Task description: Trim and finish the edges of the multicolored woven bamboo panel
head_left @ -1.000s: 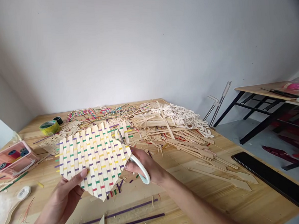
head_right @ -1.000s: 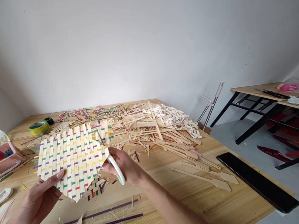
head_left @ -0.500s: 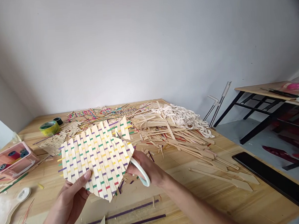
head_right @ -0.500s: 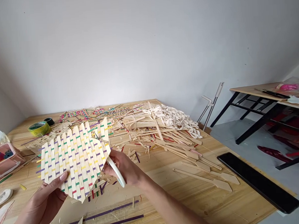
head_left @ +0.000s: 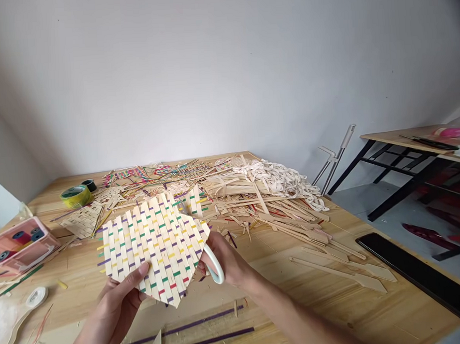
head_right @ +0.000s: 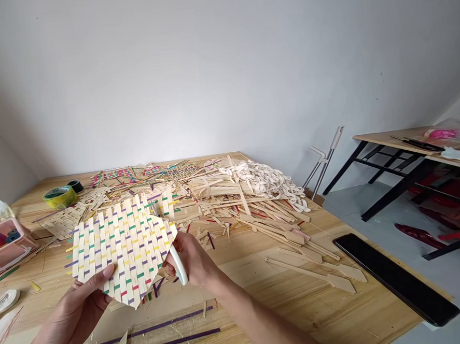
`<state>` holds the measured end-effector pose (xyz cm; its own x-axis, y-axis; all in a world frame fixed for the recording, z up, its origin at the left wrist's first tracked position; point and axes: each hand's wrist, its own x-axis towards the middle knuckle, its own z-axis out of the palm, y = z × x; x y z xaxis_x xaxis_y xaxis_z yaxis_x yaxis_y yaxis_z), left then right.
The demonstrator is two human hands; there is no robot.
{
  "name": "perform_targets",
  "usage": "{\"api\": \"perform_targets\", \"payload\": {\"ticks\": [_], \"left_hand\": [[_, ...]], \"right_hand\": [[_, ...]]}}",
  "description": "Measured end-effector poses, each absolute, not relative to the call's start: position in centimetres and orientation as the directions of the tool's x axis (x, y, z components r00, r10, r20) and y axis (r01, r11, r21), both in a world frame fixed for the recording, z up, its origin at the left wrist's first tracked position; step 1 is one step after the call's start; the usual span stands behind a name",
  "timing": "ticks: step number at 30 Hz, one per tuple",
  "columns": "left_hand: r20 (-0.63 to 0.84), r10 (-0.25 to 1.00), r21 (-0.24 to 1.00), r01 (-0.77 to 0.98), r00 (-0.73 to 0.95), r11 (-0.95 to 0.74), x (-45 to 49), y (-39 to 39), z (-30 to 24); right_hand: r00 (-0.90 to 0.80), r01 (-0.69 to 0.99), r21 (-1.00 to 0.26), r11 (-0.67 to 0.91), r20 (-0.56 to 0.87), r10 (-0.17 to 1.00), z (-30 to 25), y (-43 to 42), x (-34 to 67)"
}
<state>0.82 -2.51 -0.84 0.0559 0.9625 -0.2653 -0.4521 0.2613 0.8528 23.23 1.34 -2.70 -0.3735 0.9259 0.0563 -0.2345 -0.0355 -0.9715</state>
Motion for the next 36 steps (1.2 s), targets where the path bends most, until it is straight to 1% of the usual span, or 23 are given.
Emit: {"api": "perform_targets", "payload": {"ticks": [3, 15, 19, 22, 25, 29, 31, 34, 36], "left_hand": [[-0.266, 0.963, 0.849, -0.459, 0.056, 0.261, 0.7, -2.5, -1.0], [-0.272, 0.962, 0.851, -0.457, 0.038, 0.258, 0.9, -2.2, -1.0], [-0.284, 0.958, 0.850, -0.449, 0.046, 0.274, 0.9, -2.2, -1.1], [-0.272, 0.962, 0.857, -0.448, 0.030, 0.256, 0.7, -2.2, -1.1], [-0.256, 0.967, 0.863, -0.453, -0.015, 0.222, -0.1, -1.9, -1.0], [-0.260, 0.958, 0.872, -0.456, -0.121, 0.179, -1.9, -0.8, -0.6], [-0.228, 0.956, 0.891, -0.436, -0.183, 0.128, -3.0, -0.2, -0.2], [-0.177, 0.952, 0.919, -0.388, -0.248, 0.069, -4.6, 0.5, 0.1], [-0.190, 0.945, 0.928, -0.364, -0.268, 0.083, -5.2, 0.7, 0.2]], "right_hand": [[-0.370, -0.260, -0.964, -0.056, 0.046, 0.928, -2.8, 1.4, 23.2], [-0.370, -0.229, -0.972, -0.059, 0.031, 0.928, -1.9, 0.3, 22.9], [-0.333, -0.232, -0.969, -0.086, -0.004, 0.943, -2.4, 0.3, 22.6], [-0.323, -0.238, -0.964, -0.119, -0.036, 0.946, -3.1, 0.8, 22.5], [-0.322, -0.227, -0.964, -0.140, -0.061, 0.945, -3.7, 1.6, 22.8], [-0.379, -0.163, -0.959, -0.230, -0.155, 0.913, -3.7, 2.4, 23.8], [-0.403, -0.145, -0.953, -0.265, -0.188, 0.896, -3.1, 2.7, 24.5], [-0.437, -0.139, -0.954, -0.264, -0.180, 0.881, -2.1, 2.9, 25.6], [-0.473, -0.117, -0.966, -0.230, -0.150, 0.868, -1.5, 2.8, 26.0]]}}
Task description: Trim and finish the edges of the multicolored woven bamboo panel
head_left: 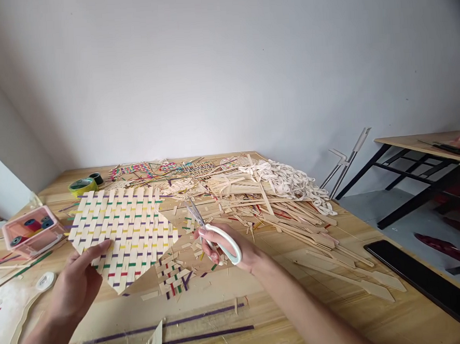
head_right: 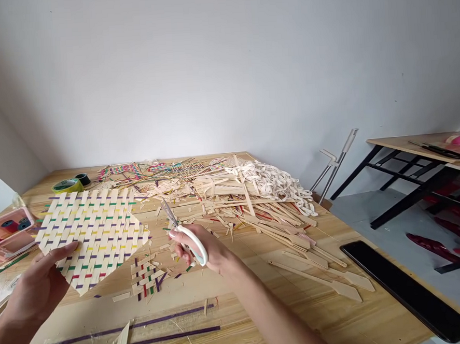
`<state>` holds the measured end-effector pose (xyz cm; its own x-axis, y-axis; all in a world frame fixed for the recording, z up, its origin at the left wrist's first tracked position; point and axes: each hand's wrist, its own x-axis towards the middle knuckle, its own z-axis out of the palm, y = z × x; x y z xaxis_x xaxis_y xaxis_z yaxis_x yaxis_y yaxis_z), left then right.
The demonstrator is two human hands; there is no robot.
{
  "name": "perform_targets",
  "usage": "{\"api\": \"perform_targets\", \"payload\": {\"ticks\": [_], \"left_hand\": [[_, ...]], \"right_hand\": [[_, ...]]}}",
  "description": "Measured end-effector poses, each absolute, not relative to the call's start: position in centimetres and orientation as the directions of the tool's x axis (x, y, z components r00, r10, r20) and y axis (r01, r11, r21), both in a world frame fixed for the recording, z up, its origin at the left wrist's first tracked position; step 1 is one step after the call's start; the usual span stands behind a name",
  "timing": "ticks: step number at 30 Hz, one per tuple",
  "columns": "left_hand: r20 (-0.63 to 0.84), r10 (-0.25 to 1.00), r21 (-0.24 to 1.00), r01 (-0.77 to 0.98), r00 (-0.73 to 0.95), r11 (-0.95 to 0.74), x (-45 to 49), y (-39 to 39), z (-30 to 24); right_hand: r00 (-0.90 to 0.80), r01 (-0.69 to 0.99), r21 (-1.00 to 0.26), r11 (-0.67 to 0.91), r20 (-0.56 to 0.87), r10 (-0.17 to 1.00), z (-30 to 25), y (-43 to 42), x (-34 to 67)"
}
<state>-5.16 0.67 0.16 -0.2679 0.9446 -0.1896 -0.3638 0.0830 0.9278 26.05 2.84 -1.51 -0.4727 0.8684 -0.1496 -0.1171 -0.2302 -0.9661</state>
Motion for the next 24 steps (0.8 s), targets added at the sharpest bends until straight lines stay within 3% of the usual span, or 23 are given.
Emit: {"api": "perform_targets", "payload": {"ticks": [7, 24], "left_hand": [[-0.191, 0.954, 0.953, -0.278, -0.230, 0.123, -4.5, -0.1, -0.3], [-0.151, 0.989, 0.974, -0.172, -0.005, 0.148, -4.2, -1.0, -0.4]], "right_hand": [[-0.593, 0.053, -0.981, -0.189, -0.183, 0.784, -1.6, 2.0, 25.3], [-0.561, 0.089, -0.986, -0.142, -0.167, 0.811, -1.6, 1.4, 25.0]]}}
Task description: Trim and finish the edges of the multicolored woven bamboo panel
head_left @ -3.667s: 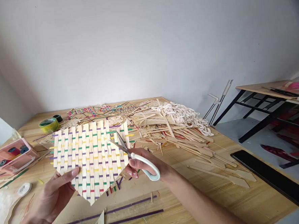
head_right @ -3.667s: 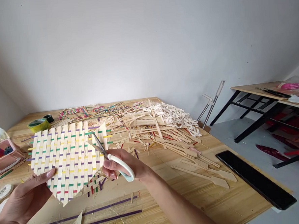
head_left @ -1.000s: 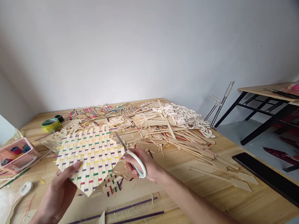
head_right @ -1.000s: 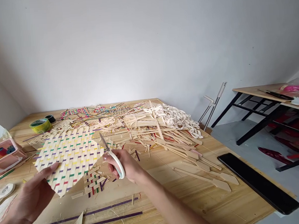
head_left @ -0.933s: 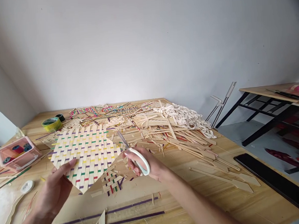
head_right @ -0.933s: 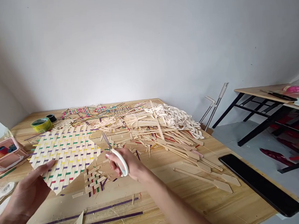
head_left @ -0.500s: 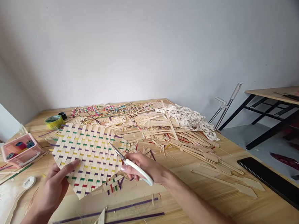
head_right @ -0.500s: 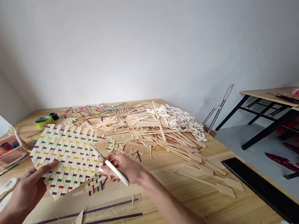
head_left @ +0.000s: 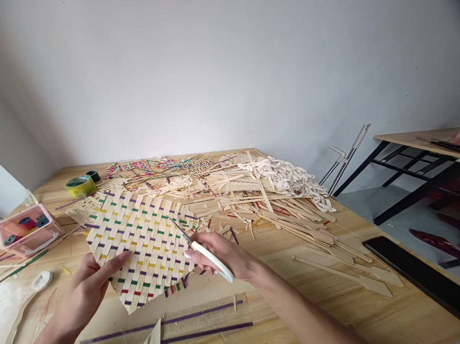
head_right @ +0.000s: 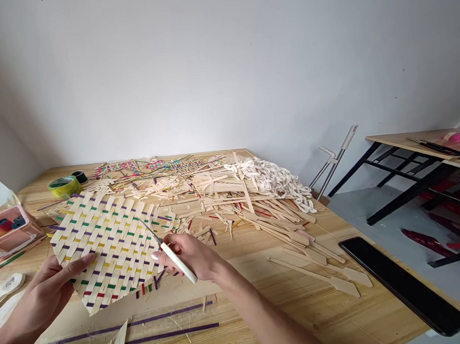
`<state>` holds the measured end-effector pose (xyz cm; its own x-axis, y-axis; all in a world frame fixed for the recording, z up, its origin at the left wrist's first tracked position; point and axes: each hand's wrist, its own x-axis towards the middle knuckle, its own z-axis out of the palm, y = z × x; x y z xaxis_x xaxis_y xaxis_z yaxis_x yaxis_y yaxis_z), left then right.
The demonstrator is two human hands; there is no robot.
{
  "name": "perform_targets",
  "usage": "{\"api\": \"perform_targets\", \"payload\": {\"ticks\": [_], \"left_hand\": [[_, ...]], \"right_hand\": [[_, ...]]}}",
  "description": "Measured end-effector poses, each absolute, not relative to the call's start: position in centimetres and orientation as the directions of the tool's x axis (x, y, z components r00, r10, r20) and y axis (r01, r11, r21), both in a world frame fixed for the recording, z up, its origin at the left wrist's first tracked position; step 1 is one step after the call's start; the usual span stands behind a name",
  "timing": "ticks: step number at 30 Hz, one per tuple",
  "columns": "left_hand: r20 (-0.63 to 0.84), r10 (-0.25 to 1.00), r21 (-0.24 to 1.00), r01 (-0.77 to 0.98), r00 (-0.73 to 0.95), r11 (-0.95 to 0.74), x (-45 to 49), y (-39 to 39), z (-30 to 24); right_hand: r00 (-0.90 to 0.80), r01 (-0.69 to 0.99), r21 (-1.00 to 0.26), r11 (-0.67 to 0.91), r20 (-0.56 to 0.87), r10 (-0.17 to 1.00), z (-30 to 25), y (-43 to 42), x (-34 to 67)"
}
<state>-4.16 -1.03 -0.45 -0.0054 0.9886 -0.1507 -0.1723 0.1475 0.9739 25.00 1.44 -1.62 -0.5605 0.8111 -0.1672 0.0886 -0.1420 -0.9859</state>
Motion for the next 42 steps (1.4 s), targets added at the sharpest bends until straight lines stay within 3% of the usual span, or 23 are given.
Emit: {"api": "perform_targets", "payload": {"ticks": [16, 42], "left_hand": [[-0.096, 0.995, 0.983, -0.160, -0.013, 0.093, -3.63, -0.95, -0.37], [-0.123, 0.992, 0.978, -0.174, -0.030, 0.116, -3.68, -0.73, -0.42]], "right_hand": [[-0.537, 0.193, -0.976, 0.105, -0.015, 0.844, -1.45, 1.38, 25.39], [-0.483, 0.272, -0.953, 0.135, -0.014, 0.875, -0.80, 1.11, 25.19]]}}
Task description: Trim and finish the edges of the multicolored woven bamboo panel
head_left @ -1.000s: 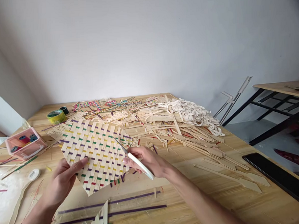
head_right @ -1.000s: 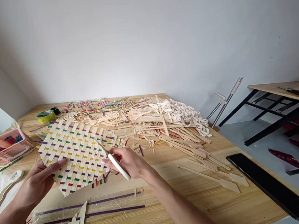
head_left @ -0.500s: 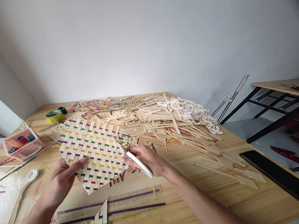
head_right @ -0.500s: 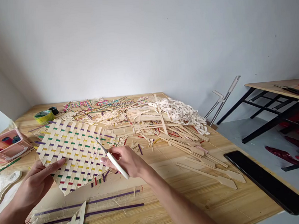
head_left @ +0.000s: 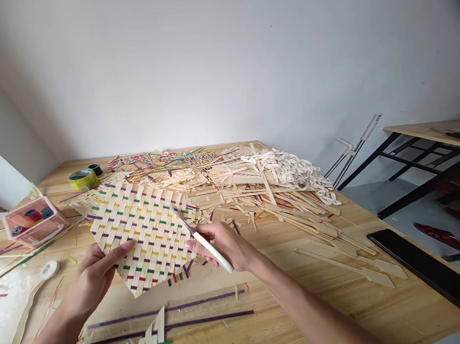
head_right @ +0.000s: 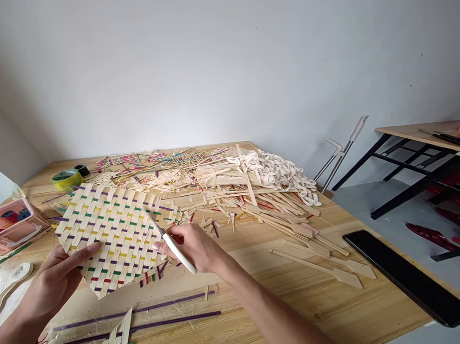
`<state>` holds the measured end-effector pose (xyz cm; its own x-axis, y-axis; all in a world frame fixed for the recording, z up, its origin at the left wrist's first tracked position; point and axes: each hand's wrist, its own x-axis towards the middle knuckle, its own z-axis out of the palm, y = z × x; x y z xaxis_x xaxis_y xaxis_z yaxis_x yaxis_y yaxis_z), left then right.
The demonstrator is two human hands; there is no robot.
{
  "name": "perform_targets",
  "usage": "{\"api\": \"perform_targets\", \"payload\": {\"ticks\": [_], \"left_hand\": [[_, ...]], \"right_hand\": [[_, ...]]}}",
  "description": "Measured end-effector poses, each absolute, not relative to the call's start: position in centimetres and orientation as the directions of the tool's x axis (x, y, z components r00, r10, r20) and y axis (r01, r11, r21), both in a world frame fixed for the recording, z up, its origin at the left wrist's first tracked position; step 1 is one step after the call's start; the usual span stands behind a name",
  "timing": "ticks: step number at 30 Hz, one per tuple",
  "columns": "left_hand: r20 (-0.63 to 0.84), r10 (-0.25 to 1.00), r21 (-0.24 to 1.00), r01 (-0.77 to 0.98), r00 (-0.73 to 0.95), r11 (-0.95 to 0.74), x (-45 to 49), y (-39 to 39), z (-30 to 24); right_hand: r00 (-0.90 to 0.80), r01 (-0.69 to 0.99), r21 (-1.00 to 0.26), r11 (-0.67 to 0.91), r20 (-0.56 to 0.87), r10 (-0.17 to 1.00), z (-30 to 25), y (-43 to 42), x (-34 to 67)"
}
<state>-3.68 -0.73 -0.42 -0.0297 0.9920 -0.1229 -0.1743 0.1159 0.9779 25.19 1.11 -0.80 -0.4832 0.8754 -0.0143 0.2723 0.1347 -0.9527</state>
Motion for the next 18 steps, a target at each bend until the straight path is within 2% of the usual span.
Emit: {"api": "perform_targets", "payload": {"ticks": [18], "left_hand": [[-0.133, 0.990, 0.971, -0.208, -0.055, 0.118, -3.50, -0.66, -0.20]], "right_hand": [[-0.479, 0.315, -0.937, 0.148, -0.023, 0.877, -0.64, 0.91, 24.99]]}}
